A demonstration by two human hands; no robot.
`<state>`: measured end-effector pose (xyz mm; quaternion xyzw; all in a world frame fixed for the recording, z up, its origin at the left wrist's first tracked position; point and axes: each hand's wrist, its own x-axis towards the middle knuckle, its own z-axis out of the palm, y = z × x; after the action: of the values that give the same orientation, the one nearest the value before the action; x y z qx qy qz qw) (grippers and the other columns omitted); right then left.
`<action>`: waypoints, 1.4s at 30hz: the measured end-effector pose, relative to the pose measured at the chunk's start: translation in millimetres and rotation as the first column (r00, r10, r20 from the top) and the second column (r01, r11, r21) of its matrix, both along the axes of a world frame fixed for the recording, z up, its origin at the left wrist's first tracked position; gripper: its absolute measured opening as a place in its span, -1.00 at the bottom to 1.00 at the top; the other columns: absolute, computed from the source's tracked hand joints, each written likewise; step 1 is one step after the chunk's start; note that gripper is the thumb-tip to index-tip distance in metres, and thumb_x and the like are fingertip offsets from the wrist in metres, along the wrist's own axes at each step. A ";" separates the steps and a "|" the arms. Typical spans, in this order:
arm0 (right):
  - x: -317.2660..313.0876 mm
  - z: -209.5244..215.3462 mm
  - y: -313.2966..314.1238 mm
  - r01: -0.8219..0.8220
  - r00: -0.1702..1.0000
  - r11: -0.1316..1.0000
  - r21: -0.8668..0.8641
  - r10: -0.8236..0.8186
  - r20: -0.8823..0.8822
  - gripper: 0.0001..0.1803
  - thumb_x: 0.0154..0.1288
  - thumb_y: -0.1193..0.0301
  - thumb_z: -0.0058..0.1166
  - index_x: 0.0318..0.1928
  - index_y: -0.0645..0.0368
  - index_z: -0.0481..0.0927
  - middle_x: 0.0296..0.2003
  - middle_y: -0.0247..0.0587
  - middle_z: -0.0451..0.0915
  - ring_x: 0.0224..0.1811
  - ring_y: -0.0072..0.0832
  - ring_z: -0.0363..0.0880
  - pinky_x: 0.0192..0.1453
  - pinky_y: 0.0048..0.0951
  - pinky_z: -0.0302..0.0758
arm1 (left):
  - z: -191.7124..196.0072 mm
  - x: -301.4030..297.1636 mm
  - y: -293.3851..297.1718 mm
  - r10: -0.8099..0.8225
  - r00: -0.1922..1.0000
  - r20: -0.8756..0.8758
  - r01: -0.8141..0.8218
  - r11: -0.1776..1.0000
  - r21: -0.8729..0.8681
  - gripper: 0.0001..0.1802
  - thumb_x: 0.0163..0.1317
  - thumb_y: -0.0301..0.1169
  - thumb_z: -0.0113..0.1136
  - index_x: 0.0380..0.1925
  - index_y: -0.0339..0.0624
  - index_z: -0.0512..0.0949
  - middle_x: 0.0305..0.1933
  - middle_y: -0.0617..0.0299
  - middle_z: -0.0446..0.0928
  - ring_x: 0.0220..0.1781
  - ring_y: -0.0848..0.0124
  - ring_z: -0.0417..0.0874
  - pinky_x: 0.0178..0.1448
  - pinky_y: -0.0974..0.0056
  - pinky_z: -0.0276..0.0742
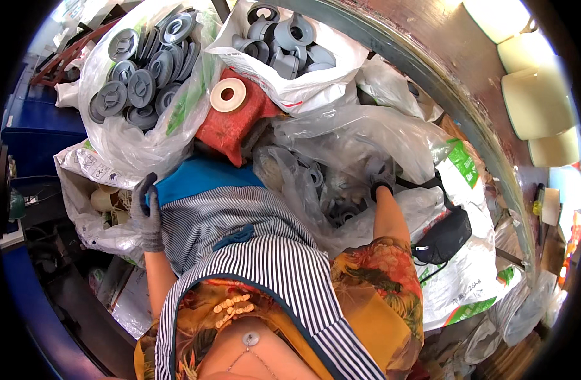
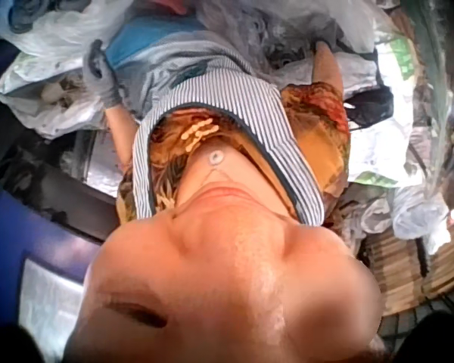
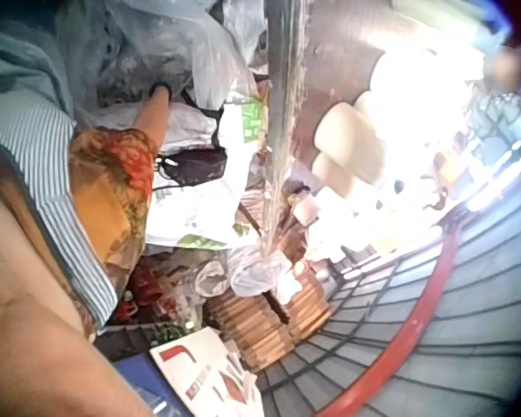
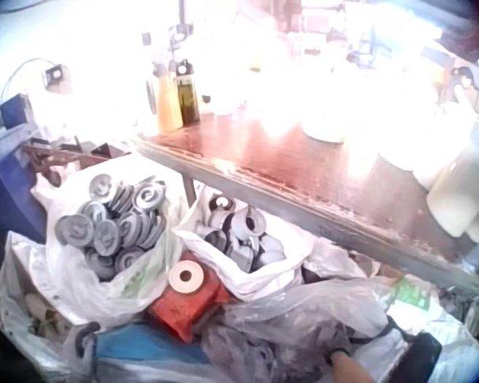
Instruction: The person assembles plastic carafes by hand by fitting gray lids onto white pitcher bodies and inserting internal components into them.
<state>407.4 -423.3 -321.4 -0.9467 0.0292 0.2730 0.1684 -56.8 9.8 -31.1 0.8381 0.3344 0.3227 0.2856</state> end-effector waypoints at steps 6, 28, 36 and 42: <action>5.7 -7.4 15.2 -0.103 0.995 0.978 -0.183 0.101 -0.017 -0.24 0.13 0.05 0.24 0.31 0.07 0.36 0.28 -0.05 0.41 0.32 -0.17 0.38 0.35 -0.19 0.33 | 19.3 36.3 -37.1 -0.196 0.952 -0.234 0.238 0.957 0.167 -0.66 0.18 -0.41 0.20 -0.02 -0.18 0.59 0.03 0.08 0.59 0.12 0.09 0.54 0.29 0.08 0.37; -232.2 407.4 320.1 -0.714 0.239 -0.373 0.592 0.665 0.708 -0.46 0.13 0.60 0.16 0.18 0.27 0.47 0.15 -0.07 0.50 0.20 -0.32 0.46 0.29 -0.34 0.37 | 62.1 16.9 -29.9 0.429 0.476 0.768 0.751 0.256 -0.609 -0.38 0.39 -0.08 0.03 0.27 -0.28 0.29 0.22 -0.03 0.47 0.21 0.13 0.56 0.35 0.00 0.44; -277.3 366.3 297.4 -0.742 0.428 0.040 0.669 0.796 0.428 -0.47 0.12 0.41 0.31 0.09 0.28 0.44 -0.22 -0.16 0.56 -0.19 -0.49 0.55 -0.04 -0.47 0.50 | 61.3 16.4 -18.2 0.512 0.255 0.820 0.698 0.490 -0.523 -0.45 0.44 -0.03 -0.10 0.23 -0.20 0.37 0.12 0.08 0.54 0.10 0.21 0.61 0.26 0.08 0.50; -263.5 364.8 340.6 -0.186 0.765 -0.160 0.969 0.596 0.245 -0.53 0.30 0.53 0.02 0.20 0.36 0.30 -0.10 -0.22 0.50 -0.04 -0.48 0.50 0.13 -0.47 0.43 | 33.6 -2.7 60.7 0.262 0.718 0.645 0.318 0.700 -0.639 -0.35 0.48 0.02 -0.20 0.46 0.01 0.08 0.28 0.10 0.38 0.15 0.31 0.48 0.29 0.17 0.40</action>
<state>143.9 -82.7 43.4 -0.4491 -0.4399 0.3843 0.6761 -59.6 70.5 2.5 0.4801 0.2854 0.4520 0.6956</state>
